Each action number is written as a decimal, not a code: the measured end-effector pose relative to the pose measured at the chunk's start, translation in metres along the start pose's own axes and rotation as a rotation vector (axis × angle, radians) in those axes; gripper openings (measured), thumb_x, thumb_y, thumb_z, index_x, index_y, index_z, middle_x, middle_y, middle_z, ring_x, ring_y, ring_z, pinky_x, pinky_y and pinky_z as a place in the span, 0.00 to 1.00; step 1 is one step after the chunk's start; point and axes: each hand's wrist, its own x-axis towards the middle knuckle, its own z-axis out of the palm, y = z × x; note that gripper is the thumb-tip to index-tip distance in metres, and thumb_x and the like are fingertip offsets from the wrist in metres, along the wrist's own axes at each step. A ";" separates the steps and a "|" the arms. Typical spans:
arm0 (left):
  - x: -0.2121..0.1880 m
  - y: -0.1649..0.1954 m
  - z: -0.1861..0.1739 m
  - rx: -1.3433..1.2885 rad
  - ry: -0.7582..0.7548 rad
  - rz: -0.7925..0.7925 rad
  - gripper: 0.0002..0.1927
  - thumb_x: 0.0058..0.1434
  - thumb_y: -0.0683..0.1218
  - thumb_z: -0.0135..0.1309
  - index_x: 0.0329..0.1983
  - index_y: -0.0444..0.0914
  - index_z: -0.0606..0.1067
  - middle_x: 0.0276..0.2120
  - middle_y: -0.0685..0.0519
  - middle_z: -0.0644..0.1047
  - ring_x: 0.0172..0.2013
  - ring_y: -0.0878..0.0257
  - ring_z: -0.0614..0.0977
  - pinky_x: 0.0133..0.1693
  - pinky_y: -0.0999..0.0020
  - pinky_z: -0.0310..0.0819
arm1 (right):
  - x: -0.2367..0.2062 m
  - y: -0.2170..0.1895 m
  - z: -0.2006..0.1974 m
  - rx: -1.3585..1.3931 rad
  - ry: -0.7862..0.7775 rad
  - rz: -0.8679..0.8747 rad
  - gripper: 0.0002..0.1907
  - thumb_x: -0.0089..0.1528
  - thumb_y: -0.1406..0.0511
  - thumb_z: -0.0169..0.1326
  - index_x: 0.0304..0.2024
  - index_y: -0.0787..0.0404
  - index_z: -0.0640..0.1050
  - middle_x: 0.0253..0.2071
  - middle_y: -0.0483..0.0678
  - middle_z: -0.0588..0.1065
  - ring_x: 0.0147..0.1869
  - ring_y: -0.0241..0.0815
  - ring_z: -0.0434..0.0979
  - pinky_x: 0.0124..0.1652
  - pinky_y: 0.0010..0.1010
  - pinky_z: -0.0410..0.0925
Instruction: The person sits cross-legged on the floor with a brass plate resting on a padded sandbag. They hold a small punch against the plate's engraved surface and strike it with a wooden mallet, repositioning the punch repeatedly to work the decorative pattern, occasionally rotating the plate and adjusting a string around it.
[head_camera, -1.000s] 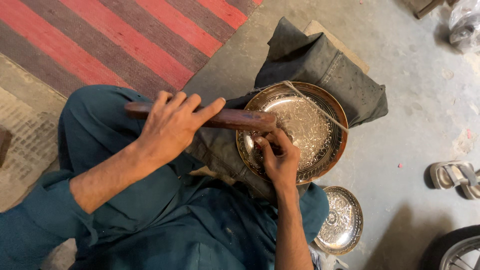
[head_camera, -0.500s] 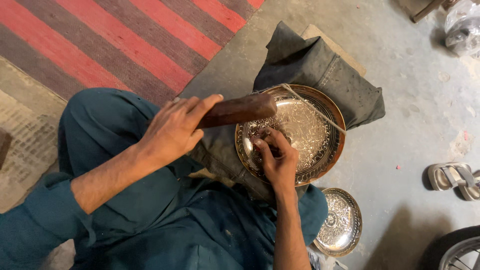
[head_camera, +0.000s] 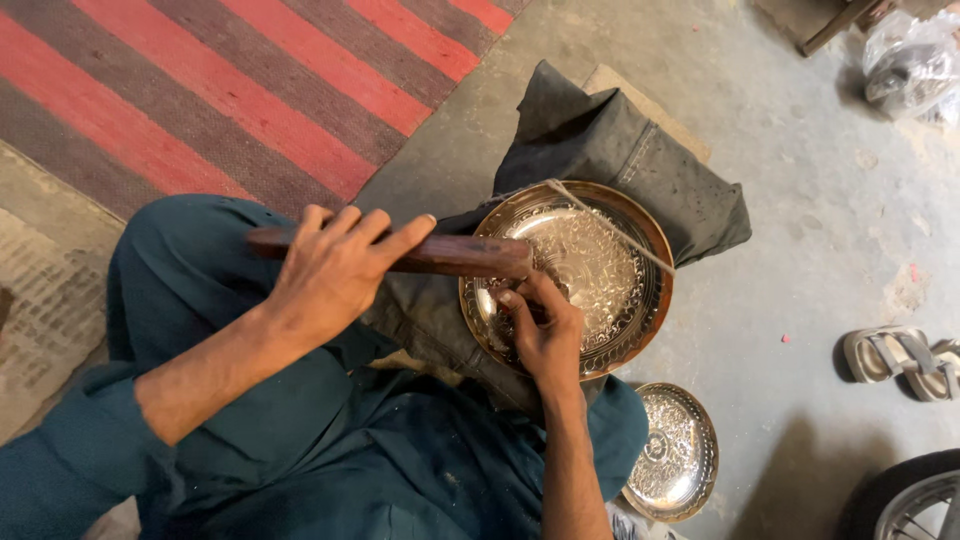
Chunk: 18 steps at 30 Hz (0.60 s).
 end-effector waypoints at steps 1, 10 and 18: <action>0.000 -0.001 0.000 -0.154 0.029 -0.013 0.37 0.56 0.38 0.54 0.72 0.45 0.64 0.38 0.51 0.73 0.41 0.53 0.77 0.44 0.54 0.65 | 0.000 0.000 0.000 0.008 0.002 -0.014 0.14 0.63 0.72 0.60 0.52 0.64 0.80 0.35 0.46 0.83 0.37 0.32 0.81 0.38 0.23 0.72; 0.000 -0.002 -0.003 -0.045 0.011 0.007 0.38 0.58 0.37 0.55 0.72 0.49 0.62 0.39 0.52 0.73 0.40 0.54 0.77 0.45 0.55 0.65 | 0.000 -0.003 0.000 -0.008 -0.007 -0.010 0.15 0.63 0.72 0.60 0.53 0.64 0.79 0.34 0.46 0.83 0.37 0.32 0.81 0.39 0.24 0.72; 0.003 -0.003 -0.008 -0.052 0.001 -0.015 0.37 0.58 0.38 0.57 0.72 0.50 0.65 0.41 0.51 0.73 0.43 0.53 0.77 0.45 0.56 0.66 | -0.002 -0.001 0.000 -0.009 -0.019 0.002 0.10 0.64 0.72 0.60 0.49 0.64 0.81 0.33 0.47 0.82 0.36 0.34 0.80 0.37 0.26 0.72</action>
